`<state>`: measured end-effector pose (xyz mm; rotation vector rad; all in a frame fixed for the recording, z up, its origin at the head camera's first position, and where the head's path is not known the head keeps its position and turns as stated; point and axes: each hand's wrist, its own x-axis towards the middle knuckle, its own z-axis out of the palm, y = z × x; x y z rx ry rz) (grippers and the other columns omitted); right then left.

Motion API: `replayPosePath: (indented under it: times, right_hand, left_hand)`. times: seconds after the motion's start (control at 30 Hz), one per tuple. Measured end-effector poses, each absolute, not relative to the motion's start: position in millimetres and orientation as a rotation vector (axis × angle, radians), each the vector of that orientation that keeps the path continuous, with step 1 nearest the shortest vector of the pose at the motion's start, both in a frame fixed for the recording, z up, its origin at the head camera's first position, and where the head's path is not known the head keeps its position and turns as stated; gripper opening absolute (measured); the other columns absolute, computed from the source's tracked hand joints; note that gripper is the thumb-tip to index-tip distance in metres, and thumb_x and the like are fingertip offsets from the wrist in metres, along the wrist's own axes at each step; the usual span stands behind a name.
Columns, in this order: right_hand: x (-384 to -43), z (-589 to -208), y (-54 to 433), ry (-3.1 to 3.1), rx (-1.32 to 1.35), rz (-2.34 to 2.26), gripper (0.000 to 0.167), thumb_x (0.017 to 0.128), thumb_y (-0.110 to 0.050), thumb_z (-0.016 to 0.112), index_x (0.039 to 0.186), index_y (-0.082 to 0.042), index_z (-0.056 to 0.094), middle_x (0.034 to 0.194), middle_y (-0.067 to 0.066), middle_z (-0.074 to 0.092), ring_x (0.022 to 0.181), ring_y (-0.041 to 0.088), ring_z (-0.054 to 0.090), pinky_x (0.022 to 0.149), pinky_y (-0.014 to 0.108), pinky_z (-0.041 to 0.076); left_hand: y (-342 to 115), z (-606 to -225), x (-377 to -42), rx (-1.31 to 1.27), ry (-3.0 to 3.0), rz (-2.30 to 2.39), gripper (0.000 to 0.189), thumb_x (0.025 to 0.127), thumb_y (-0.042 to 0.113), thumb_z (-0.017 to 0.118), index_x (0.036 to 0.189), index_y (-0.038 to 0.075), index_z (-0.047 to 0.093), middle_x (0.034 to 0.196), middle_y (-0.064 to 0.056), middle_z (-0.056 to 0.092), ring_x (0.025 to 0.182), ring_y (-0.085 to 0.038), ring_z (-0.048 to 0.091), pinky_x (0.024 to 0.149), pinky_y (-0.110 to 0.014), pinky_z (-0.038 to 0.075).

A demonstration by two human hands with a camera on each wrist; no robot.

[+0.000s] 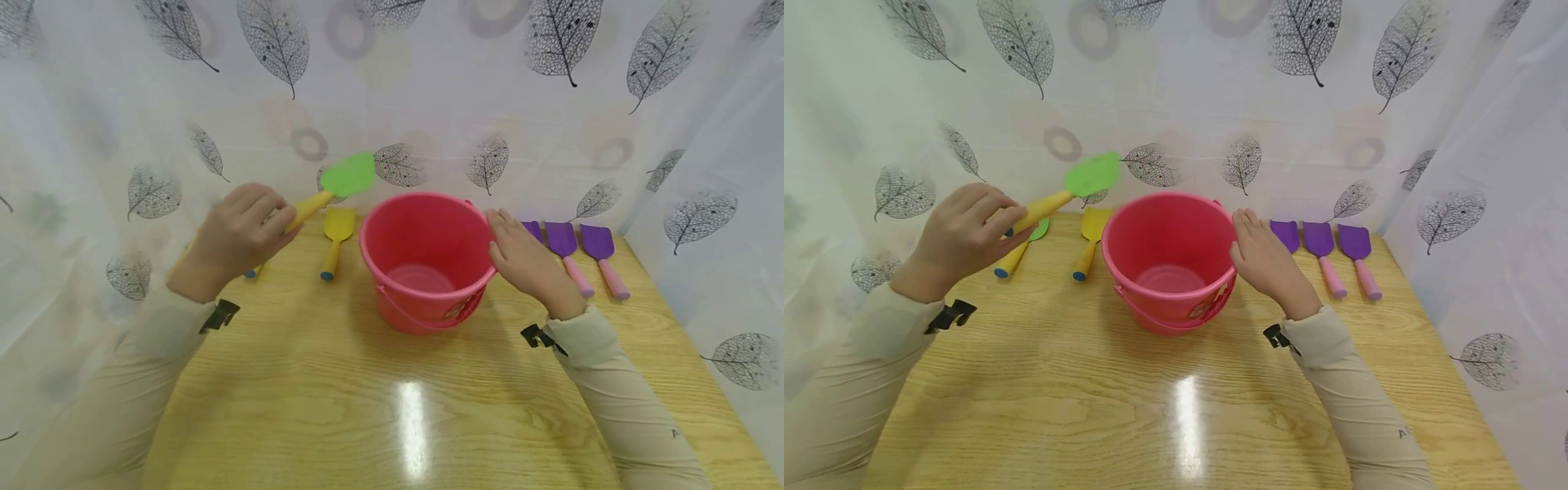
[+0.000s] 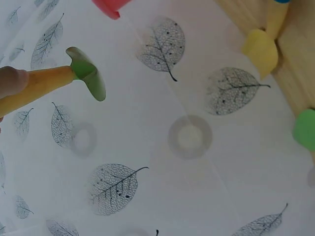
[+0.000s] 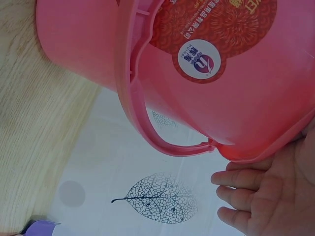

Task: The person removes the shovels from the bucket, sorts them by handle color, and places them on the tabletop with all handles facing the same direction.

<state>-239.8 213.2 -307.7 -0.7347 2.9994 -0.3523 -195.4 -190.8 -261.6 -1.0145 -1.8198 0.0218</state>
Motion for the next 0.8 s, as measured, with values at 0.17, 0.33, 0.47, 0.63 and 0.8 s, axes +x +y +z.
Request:
replayPosePath:
  times: [0.17,0.33,0.47,0.63,0.8]
  right_hand:
    - [-239.2,-307.4,213.2,2.999,-0.728,-0.360,0.057,0.099,-0.019,0.028,0.148,0.006,0.013,0.155,0.025,0.015,0.145,0.039,0.009,0.118,0.051,0.012]
    - [-238.3,-306.8,212.7,2.997,-0.723,-0.367,0.057,0.099,-0.020,0.028,0.148,0.006,0.013,0.155,0.024,0.015,0.145,0.038,0.008,0.119,0.051,0.012]
    - [-238.4,-306.4,212.7,2.989,-0.722,-0.360,0.057,0.100,-0.020,0.027,0.148,0.006,0.012,0.155,0.024,0.014,0.145,0.038,0.008,0.119,0.051,0.011]
    - [-239.3,-307.6,212.8,2.993,-0.718,-0.365,0.057,0.099,-0.020,0.027,0.148,0.005,0.012,0.156,0.023,0.014,0.146,0.038,0.007,0.119,0.051,0.011]
    - [-239.8,-309.5,212.9,3.005,-0.702,-0.376,0.058,0.099,-0.021,0.029,0.148,0.005,0.013,0.156,0.022,0.014,0.146,0.037,0.008,0.119,0.050,0.011]
  left_hand:
    - [-203.1,-274.0,-200.1,-1.002,-1.831,0.018,0.024,0.094,0.013,0.052,0.075,-0.001,0.053,0.069,-0.015,0.054,0.066,-0.032,0.054,0.062,-0.041,0.048]
    - [-216.2,-288.7,-203.9,-0.985,-1.861,-0.003,0.015,0.079,0.004,0.066,0.074,-0.001,0.053,0.070,-0.016,0.054,0.065,-0.032,0.052,0.062,-0.042,0.047]
    - [-227.4,-300.2,-207.4,-0.966,-1.899,-0.030,0.016,0.073,0.000,0.069,0.074,-0.002,0.053,0.072,-0.018,0.054,0.066,-0.033,0.052,0.062,-0.042,0.047]
    - [-242.5,-315.0,-213.0,-0.919,-1.927,-0.021,0.014,0.081,0.001,0.062,0.073,-0.003,0.050,0.073,-0.019,0.054,0.067,-0.034,0.052,0.060,-0.042,0.046]
    - [-259.5,-331.5,-218.9,-0.871,-1.956,-0.020,0.015,0.078,-0.001,0.062,0.072,-0.003,0.048,0.070,-0.018,0.050,0.064,-0.033,0.048,0.055,-0.040,0.042]
